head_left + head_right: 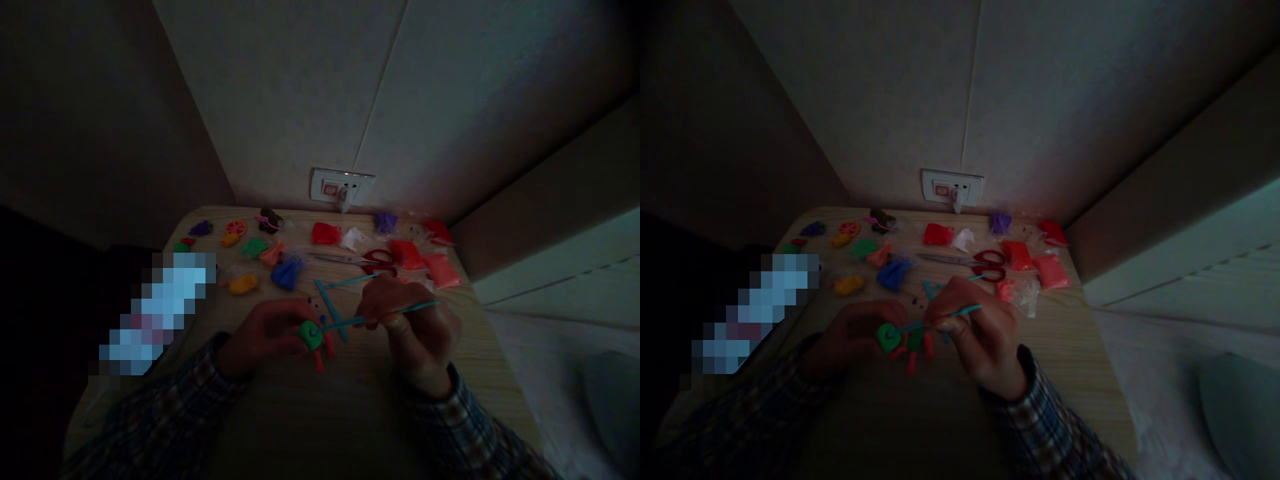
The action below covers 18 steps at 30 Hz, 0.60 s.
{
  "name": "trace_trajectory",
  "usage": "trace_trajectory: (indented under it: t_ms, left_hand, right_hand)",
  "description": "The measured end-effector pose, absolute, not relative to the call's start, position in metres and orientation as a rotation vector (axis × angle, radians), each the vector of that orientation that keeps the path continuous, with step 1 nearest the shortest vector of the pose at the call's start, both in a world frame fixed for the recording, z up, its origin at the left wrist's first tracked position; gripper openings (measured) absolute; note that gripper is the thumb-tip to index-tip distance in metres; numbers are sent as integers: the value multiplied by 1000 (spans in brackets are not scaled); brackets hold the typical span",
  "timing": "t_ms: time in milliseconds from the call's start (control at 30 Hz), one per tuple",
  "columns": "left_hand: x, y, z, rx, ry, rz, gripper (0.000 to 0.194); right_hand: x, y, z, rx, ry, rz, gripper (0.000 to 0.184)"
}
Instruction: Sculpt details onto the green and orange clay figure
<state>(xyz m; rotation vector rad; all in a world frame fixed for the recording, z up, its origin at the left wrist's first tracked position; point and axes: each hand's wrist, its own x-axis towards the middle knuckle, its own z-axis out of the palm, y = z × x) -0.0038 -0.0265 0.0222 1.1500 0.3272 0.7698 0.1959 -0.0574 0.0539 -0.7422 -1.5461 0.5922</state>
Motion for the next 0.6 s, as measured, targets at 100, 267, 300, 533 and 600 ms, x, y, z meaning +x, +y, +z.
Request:
trace_trajectory:
  t_ms: [100, 267, 300, 533, 600]
  left_hand:
    - [-4, -27, 22, 1148, 329, 796, 21]
    - [-4, -27, 23, 1160, 361, 789, 22]
    - [-4, -27, 23, 1172, 382, 800, 23]
    - [-10, -24, 21, 1276, 600, 847, 34]
    - [-10, -24, 18, 1296, 583, 827, 34]
  right_hand:
    - [197, -57, 53, -807, -1508, 520, 21]
    - [194, -57, 51, -712, -1552, 505, 17]
    - [193, -58, 51, -680, -1574, 502, 17]
    - [191, -60, 56, -561, -1763, 452, 18]
    - [192, -60, 57, -614, -1731, 553, 17]
